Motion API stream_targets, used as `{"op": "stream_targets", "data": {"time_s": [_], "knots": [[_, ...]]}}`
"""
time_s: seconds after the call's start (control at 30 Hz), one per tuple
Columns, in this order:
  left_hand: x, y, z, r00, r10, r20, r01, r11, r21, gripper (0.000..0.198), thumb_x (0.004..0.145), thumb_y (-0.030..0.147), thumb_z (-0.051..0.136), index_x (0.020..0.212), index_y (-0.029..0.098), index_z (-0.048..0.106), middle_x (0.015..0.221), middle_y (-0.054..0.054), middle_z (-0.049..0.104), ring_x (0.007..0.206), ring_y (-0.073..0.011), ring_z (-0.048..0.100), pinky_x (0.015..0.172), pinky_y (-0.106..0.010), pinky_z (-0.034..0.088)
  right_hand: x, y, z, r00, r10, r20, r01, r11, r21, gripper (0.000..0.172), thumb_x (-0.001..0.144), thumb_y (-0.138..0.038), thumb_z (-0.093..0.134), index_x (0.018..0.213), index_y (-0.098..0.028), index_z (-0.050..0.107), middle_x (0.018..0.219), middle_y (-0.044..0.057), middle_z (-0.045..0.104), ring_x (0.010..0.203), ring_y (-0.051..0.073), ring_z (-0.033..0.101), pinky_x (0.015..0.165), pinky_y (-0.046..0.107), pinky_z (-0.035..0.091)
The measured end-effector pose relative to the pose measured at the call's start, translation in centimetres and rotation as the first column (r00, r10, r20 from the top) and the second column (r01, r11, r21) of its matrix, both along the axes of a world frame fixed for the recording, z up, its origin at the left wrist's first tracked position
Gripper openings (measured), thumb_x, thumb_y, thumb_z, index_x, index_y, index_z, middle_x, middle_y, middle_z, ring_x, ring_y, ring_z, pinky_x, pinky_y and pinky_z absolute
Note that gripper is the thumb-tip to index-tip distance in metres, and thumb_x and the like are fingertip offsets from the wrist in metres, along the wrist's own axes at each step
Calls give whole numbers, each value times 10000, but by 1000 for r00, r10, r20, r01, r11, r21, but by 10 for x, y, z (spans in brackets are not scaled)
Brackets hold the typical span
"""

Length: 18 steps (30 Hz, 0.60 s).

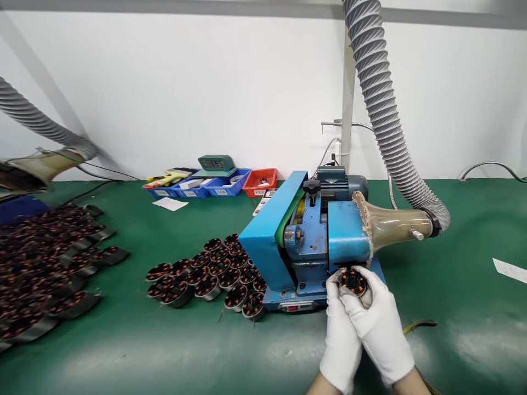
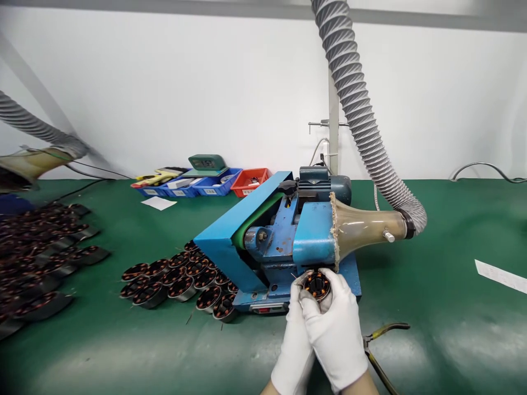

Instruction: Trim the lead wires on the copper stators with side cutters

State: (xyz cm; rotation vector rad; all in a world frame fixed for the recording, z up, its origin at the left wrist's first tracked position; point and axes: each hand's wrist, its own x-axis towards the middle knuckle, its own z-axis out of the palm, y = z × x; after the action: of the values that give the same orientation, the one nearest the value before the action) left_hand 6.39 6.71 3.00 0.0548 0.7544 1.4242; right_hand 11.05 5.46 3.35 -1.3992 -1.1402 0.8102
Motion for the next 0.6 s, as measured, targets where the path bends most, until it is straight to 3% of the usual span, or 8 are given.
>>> {"op": "stream_targets", "data": {"time_s": [0.1,0.27,0.37,0.47,0.6], "knots": [[-6,-9,-4,1000,-7,-17,7,1000,-15,255,681,461,689,777,231,636,763,-10,723,741,-176,690,784,-334,536,-1,-10,-5,997,-8,73,7,1000,14,351,713,-238,627,1053,-153,633,1029,128,697,908,266,689,827,358,555],[-23,-37,-18,994,4,-110,-4,1000,3,203,691,397,703,782,220,661,838,-15,709,823,-165,674,803,-267,525,-6,-44,-36,986,-139,87,126,982,140,454,690,-334,656,1120,-192,621,1116,120,674,1028,300,643,879,382,532],[-26,-39,-22,991,-4,-133,4,1000,-2,220,690,400,694,822,228,658,869,-26,712,851,-186,678,806,-290,532,-7,-45,-45,993,-104,56,97,989,115,501,683,-328,670,1157,-182,599,1154,125,668,1053,301,641,886,372,538],[-21,-25,-20,994,-17,-110,14,1000,-23,292,670,436,689,867,229,632,889,-48,727,863,-223,688,780,-346,547,-7,-27,-36,999,-2,-36,3,1000,31,467,706,-287,636,1145,-138,589,1117,145,687,980,274,683,823,323,574],[-11,-4,-12,997,18,-73,-19,1000,-13,336,596,469,724,811,242,600,770,6,729,784,-198,701,778,-344,547,-9,-5,-15,999,-3,-54,2,1000,-19,434,740,-296,597,1130,-108,567,1094,165,688,965,266,683,869,358,547]]}}
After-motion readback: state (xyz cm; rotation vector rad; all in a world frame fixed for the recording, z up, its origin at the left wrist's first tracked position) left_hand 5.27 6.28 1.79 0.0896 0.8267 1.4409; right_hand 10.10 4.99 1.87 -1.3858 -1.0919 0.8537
